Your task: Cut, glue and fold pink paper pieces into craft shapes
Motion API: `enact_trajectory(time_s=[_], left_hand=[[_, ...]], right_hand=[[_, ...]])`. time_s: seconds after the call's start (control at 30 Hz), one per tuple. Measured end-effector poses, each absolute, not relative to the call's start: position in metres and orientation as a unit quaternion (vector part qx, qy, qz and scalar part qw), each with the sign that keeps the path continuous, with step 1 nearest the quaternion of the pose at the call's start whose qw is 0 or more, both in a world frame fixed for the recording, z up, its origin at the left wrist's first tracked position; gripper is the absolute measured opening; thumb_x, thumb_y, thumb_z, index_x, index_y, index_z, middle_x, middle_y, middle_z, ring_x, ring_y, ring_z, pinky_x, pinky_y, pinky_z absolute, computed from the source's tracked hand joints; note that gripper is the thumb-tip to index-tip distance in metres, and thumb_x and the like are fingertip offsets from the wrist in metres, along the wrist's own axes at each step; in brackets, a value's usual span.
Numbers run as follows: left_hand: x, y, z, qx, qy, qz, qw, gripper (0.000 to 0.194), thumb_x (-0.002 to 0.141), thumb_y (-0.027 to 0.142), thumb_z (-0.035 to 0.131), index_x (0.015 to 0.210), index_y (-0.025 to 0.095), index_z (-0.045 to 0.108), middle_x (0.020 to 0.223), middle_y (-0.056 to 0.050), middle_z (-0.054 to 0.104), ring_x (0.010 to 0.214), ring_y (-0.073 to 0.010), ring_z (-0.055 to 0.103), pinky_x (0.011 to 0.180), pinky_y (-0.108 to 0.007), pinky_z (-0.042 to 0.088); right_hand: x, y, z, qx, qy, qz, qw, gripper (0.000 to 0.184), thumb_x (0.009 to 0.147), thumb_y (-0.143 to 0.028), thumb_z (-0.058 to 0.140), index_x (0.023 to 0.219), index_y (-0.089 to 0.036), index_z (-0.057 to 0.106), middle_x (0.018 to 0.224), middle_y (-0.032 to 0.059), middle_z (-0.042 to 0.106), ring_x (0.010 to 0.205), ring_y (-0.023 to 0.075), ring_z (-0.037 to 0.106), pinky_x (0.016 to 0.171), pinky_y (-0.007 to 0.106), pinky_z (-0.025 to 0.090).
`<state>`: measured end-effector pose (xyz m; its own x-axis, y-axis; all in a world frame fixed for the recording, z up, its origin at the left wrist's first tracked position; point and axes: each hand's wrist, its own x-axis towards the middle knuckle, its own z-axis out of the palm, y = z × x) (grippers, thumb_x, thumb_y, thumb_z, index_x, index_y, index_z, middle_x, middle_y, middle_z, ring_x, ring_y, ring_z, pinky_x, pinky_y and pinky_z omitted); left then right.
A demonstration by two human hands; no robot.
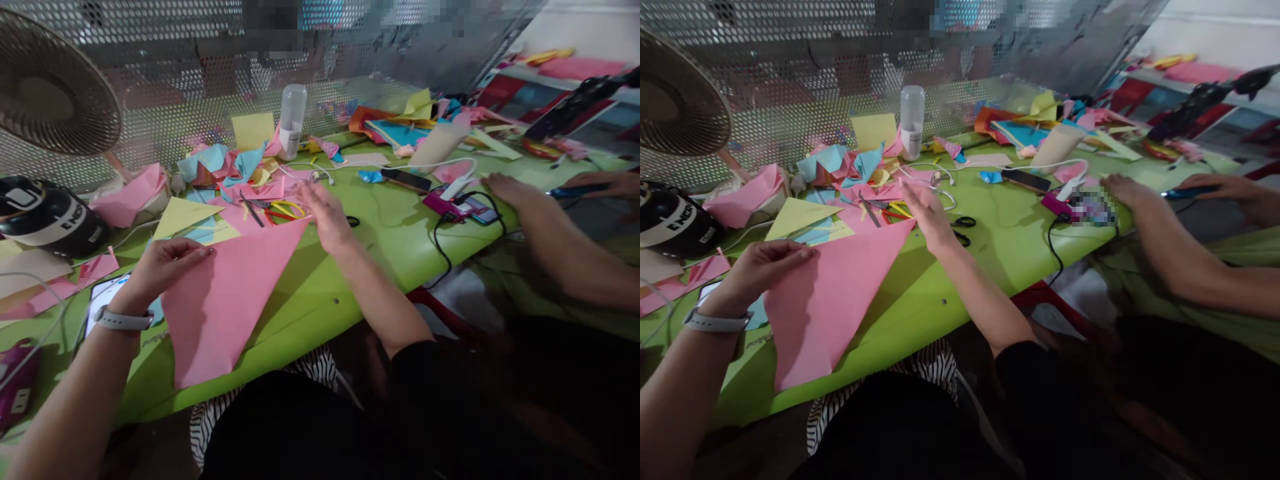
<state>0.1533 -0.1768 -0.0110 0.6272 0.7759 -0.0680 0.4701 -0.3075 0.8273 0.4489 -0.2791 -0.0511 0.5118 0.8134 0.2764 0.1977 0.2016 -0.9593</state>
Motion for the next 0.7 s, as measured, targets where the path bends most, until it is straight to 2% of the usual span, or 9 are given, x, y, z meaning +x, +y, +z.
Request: enact_trajectory(time_s=[0.1,0.17,0.23,0.4,0.57,0.7], left_hand=[[0.145,-0.181,-0.011,0.759,0.410,0.224,0.453,0.045,0.067,0.059,0.080,0.089,0.019,0.079,0.082,-0.004,0.075,0.067,-0.0150,0.062,0.055,-0.021,0.044],[0.141,-0.181,-0.012,0.744,0.416,0.247,0.461,0.042,0.067,0.055,0.082,0.091,0.020,0.080,0.089,-0.005,0.077,0.076,-0.0168,0.064,0.062,-0.022,0.048],[0.137,-0.180,-0.015,0.737,0.422,0.251,0.464,0.039,0.068,0.053,0.083,0.090,0.021,0.080,0.092,-0.004,0.078,0.080,-0.0182,0.065,0.067,-0.024,0.049],[0.131,-0.174,-0.023,0.752,0.416,0.233,0.455,0.039,0.073,0.056,0.079,0.092,0.021,0.080,0.093,-0.005,0.078,0.086,-0.0214,0.066,0.070,-0.027,0.050],[0.130,-0.174,-0.027,0.754,0.417,0.210,0.462,0.038,0.078,0.056,0.076,0.095,0.022,0.078,0.089,-0.004,0.077,0.082,-0.0202,0.063,0.061,-0.024,0.045],[0.131,-0.176,-0.025,0.748,0.424,0.210,0.465,0.037,0.077,0.054,0.077,0.093,0.021,0.078,0.087,-0.004,0.076,0.079,-0.0183,0.061,0.061,-0.024,0.043]], right_hand=[[0.447,-0.281,-0.049,-0.554,-0.412,0.336,0.640,0.063,0.081,-0.077,0.054,0.109,-0.021,0.066,0.112,0.0088,0.070,0.112,0.0254,0.064,0.092,0.039,0.053],[0.439,-0.284,-0.049,-0.523,-0.426,0.429,0.601,0.057,0.074,-0.072,0.068,0.098,-0.020,0.069,0.104,0.0080,0.072,0.105,0.0251,0.067,0.091,0.039,0.054],[0.431,-0.285,-0.049,-0.497,-0.425,0.472,0.591,0.050,0.066,-0.063,0.080,0.089,-0.020,0.071,0.094,0.0060,0.074,0.096,0.0224,0.068,0.092,0.038,0.055],[0.422,-0.283,-0.054,-0.492,-0.387,0.455,0.634,0.041,0.059,-0.056,0.086,0.069,-0.019,0.071,0.072,0.0007,0.070,0.077,0.0172,0.067,0.088,0.037,0.056],[0.423,-0.282,-0.057,-0.498,-0.365,0.445,0.649,0.034,0.058,-0.049,0.089,0.068,-0.020,0.073,0.071,0.0002,0.071,0.074,0.0163,0.067,0.088,0.037,0.057],[0.422,-0.281,-0.057,-0.500,-0.363,0.440,0.651,0.037,0.058,-0.051,0.089,0.070,-0.019,0.073,0.072,0.0013,0.072,0.075,0.0171,0.069,0.087,0.037,0.057]])
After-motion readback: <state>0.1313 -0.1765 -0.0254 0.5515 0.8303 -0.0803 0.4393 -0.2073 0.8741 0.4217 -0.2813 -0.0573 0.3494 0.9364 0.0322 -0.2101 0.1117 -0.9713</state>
